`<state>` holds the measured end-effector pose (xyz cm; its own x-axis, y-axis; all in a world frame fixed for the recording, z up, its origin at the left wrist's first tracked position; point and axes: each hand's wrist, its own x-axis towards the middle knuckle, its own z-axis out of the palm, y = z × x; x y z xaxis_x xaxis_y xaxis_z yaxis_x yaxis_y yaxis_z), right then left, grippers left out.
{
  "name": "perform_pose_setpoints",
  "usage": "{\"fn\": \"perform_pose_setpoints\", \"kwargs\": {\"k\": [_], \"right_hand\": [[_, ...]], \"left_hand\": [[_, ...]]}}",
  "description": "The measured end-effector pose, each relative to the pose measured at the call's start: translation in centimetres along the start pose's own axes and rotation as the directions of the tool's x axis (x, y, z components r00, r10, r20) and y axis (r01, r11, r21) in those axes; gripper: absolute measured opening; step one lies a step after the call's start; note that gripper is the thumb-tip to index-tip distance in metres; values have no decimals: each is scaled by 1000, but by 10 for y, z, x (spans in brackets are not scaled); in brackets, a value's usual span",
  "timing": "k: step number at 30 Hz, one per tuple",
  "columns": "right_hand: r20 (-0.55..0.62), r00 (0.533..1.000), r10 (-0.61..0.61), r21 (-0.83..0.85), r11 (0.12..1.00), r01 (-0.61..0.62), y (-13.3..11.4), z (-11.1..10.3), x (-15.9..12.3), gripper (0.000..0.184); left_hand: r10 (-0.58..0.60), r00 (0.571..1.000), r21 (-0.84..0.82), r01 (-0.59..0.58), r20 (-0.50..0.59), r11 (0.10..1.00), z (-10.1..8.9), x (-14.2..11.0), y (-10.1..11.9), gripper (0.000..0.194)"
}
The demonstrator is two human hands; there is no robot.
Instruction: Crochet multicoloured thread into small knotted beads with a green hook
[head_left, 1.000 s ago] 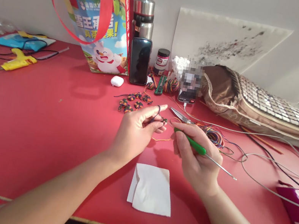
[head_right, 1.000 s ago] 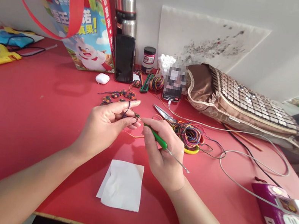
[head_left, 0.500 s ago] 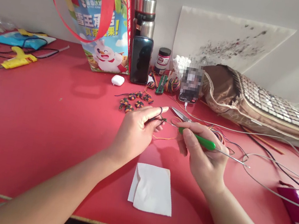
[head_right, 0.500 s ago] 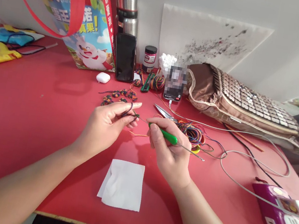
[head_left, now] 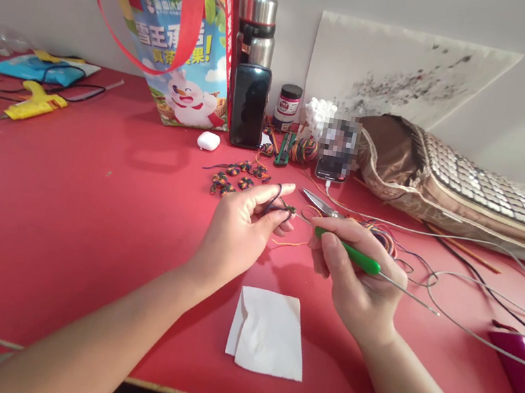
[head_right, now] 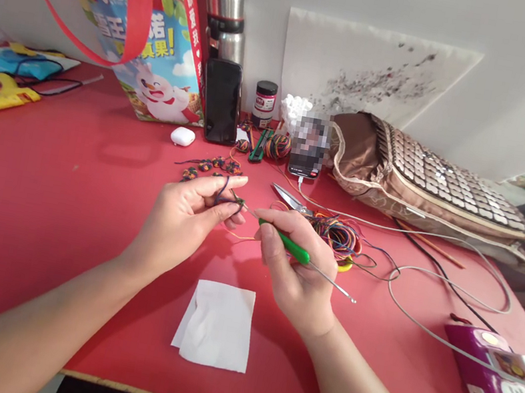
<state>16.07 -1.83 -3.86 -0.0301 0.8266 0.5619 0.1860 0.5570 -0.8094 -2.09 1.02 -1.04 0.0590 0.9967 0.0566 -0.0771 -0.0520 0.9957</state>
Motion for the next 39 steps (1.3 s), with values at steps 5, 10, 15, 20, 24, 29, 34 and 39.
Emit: {"fn": "perform_pose_setpoints", "kwargs": {"k": [5,10,15,20,24,29,34,39], "right_hand": [[54,973,-225,-136,964,231,0,2,2,40],[84,944,-319,-238,914,329,1,4,3,51],[132,913,-386,-259,876,408,4,2,1,56],[138,920,-366,-230,892,390,2,3,1,55],[110,940,-323,-166,926,338,-1,4,3,56],[108,937,-332,-221,911,348,-1,4,2,57],[65,930,-362,-315,877,363,2,4,-1,51],[40,925,-379,-362,857,367,2,6,-1,47]], "left_hand": [[-89,996,-146,87,-10,985,0,1,6,50],[-195,981,-294,188,6,937,2,0,9,55],[-257,966,-372,248,25,895,3,0,11,53],[-258,966,-385,244,15,890,4,-2,11,57],[-263,962,-378,268,65,886,6,-2,11,51],[-251,964,-381,267,92,885,6,-4,9,37],[-268,959,-429,279,88,859,10,-6,8,22],[-239,970,-390,234,37,890,12,-7,9,19]]}}
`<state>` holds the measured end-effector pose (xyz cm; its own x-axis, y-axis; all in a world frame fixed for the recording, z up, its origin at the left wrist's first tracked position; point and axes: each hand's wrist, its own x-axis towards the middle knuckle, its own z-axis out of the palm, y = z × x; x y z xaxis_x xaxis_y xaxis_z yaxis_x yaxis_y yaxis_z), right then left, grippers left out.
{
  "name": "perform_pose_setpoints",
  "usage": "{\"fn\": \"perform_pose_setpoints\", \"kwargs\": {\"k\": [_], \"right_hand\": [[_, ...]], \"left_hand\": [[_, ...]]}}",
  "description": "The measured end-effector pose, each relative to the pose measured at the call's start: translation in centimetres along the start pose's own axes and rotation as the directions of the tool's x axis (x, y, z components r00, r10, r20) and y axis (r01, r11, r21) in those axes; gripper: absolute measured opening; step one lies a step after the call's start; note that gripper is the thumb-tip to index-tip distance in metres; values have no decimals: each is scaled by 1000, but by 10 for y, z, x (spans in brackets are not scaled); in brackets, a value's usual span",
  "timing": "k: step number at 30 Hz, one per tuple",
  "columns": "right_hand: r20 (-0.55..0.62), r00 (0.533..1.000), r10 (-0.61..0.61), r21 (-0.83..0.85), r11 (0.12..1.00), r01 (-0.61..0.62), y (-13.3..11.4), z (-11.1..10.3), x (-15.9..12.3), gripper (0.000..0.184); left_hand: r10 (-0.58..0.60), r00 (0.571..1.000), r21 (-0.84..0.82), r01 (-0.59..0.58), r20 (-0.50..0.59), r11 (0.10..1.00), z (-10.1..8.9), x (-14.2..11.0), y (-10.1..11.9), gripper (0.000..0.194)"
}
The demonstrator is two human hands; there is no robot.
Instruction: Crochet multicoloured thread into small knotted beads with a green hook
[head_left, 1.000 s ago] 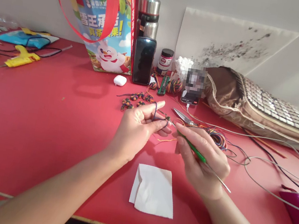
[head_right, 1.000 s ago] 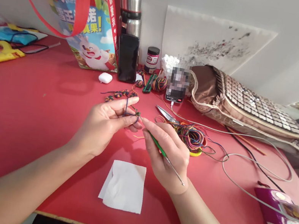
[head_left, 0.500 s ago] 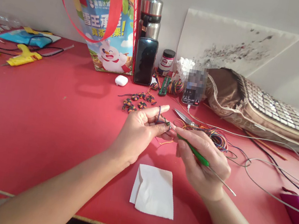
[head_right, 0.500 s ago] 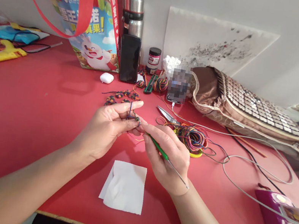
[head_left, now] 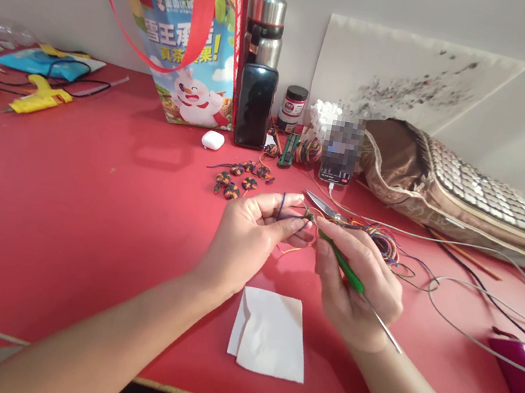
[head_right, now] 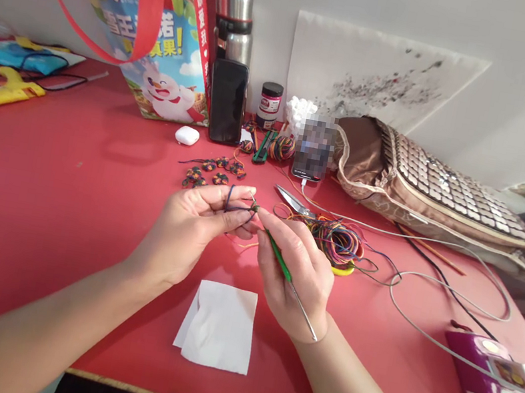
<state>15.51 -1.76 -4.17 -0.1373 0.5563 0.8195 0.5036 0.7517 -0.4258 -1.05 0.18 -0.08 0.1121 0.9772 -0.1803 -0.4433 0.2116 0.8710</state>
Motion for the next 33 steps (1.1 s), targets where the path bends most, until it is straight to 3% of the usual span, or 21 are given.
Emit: {"fn": "perform_pose_setpoints", "kwargs": {"k": [7,15,18,27,33], "right_hand": [[0,999,45,-12,999,-45,-6,0,4,33],[19,969,244,59,968,-245,-13,-4,6,22],[27,958,286,99,953,-287,-12,-5,7,22],[54,972,229,107,966,-233,-9,-5,8,23],[81,920,383,187,901,-392,-6,-10,5,18]], "left_hand": [[248,969,337,-238,14,911,-6,-1,-4,29],[520,835,595,-513,179,619,-18,4,-13,31],[531,822,601,-534,205,595,-18,5,-13,31],[526,815,595,-553,243,583,-17,4,-14,29],[507,818,603,-555,271,573,-20,5,-12,34]]}}
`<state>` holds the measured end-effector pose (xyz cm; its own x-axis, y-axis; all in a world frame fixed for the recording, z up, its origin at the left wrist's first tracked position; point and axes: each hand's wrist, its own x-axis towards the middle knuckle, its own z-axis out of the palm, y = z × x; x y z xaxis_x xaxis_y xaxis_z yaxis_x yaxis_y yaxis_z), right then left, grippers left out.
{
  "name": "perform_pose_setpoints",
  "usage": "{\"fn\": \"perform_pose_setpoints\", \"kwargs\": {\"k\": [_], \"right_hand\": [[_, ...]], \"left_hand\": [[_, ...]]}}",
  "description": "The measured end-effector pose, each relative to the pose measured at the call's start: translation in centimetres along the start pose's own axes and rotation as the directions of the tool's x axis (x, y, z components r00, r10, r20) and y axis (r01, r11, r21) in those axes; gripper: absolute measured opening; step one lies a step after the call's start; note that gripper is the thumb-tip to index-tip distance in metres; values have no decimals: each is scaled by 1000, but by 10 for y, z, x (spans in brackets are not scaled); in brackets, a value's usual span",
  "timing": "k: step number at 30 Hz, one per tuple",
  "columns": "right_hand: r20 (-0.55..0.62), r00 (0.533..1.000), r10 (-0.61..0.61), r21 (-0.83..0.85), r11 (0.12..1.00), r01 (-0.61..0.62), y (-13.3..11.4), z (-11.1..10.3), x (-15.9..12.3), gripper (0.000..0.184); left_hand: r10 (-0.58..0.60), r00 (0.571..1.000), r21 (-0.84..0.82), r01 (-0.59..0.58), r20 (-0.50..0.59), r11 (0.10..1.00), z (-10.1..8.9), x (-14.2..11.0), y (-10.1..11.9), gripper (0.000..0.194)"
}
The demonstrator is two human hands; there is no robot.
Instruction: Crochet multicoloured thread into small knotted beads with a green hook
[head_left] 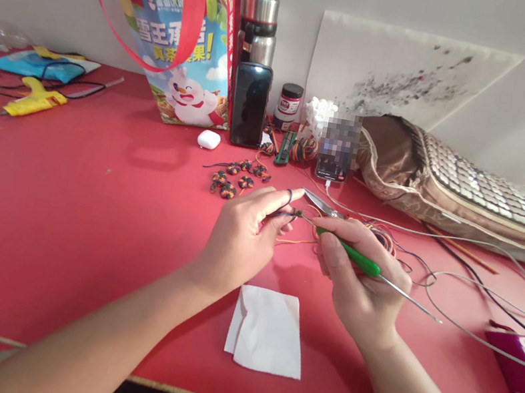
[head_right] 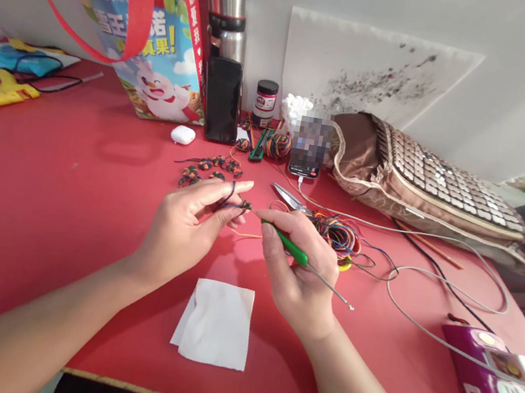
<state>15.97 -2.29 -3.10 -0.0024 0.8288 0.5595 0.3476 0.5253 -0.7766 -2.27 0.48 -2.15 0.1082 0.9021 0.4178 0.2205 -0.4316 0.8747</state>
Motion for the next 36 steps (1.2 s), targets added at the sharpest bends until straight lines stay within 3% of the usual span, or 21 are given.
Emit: {"fn": "perform_pose_setpoints", "kwargs": {"k": [11,19,24,28,32,36], "right_hand": [[-6,964,267,315,915,-251,2,-1,4,13],[27,933,358,425,841,-335,1,-3,10,9],[83,905,417,498,770,-400,1,-4,13,10],[139,880,453,576,686,-444,0,-2,15,12],[180,873,453,645,616,-452,0,1,16,12],[149,881,448,684,597,-419,0,5,16,11]], "left_hand": [[-13,1000,59,12,23,998,-2,2,2,37],[23,999,136,-29,41,990,-5,2,4,35],[65,996,28,-67,69,997,-6,4,2,37],[-84,992,-177,101,98,979,-4,6,6,28],[-281,947,-347,319,157,882,-1,6,14,20],[-384,904,-442,427,188,789,0,6,18,24]]}}
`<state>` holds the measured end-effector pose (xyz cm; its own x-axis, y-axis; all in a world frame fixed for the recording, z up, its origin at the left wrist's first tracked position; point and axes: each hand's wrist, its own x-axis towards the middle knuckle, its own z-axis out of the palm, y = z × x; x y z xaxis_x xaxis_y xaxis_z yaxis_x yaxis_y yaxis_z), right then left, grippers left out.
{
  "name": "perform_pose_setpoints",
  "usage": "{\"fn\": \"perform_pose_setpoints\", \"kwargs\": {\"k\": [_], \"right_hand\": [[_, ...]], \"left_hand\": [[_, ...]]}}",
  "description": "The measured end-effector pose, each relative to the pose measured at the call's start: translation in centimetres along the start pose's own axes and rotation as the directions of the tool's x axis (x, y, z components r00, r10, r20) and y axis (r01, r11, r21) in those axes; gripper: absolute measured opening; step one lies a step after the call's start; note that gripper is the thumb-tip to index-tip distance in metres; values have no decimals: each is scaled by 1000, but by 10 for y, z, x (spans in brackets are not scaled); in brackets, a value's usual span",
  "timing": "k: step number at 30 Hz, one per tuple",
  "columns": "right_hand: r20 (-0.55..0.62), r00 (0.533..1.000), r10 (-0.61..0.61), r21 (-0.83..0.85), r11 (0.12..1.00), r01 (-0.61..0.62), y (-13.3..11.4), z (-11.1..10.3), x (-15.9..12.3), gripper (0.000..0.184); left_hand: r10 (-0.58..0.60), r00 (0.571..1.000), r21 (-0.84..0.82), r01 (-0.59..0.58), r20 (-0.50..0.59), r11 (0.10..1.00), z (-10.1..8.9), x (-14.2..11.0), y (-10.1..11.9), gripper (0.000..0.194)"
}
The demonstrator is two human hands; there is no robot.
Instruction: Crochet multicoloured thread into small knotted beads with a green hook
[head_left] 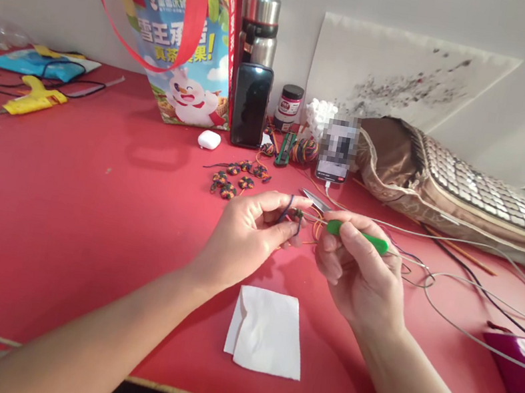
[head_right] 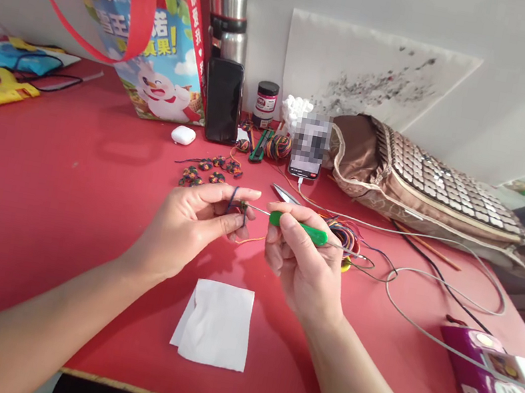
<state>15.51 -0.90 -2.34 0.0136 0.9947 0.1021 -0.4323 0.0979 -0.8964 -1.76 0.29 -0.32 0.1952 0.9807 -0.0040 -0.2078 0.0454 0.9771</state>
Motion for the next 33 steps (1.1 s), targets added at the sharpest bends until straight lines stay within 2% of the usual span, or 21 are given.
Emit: {"fn": "perform_pose_setpoints", "kwargs": {"k": [9,16,22,26,30,33], "right_hand": [[6,1000,13,59,998,-13,3,-2,1,13],[4,1000,26,38,999,-26,1,-1,1,12],[-7,1000,4,1,1000,-4,0,0,0,11],[-20,999,-28,-66,997,27,-2,0,-2,11],[-25,999,-37,-63,997,35,-2,1,-2,11],[-11,998,-60,-65,996,59,0,0,-2,11]], "left_hand": [[-34,998,-117,28,-51,993,-1,-1,2,27],[20,999,-167,-13,40,986,-6,0,3,23],[-31,998,-132,38,53,991,-9,3,3,20],[-21,998,-101,26,52,995,-11,4,4,13],[2,1000,-23,-2,-6,1000,-11,4,5,27],[19,1000,21,-19,-21,1000,-11,5,6,27]]}}
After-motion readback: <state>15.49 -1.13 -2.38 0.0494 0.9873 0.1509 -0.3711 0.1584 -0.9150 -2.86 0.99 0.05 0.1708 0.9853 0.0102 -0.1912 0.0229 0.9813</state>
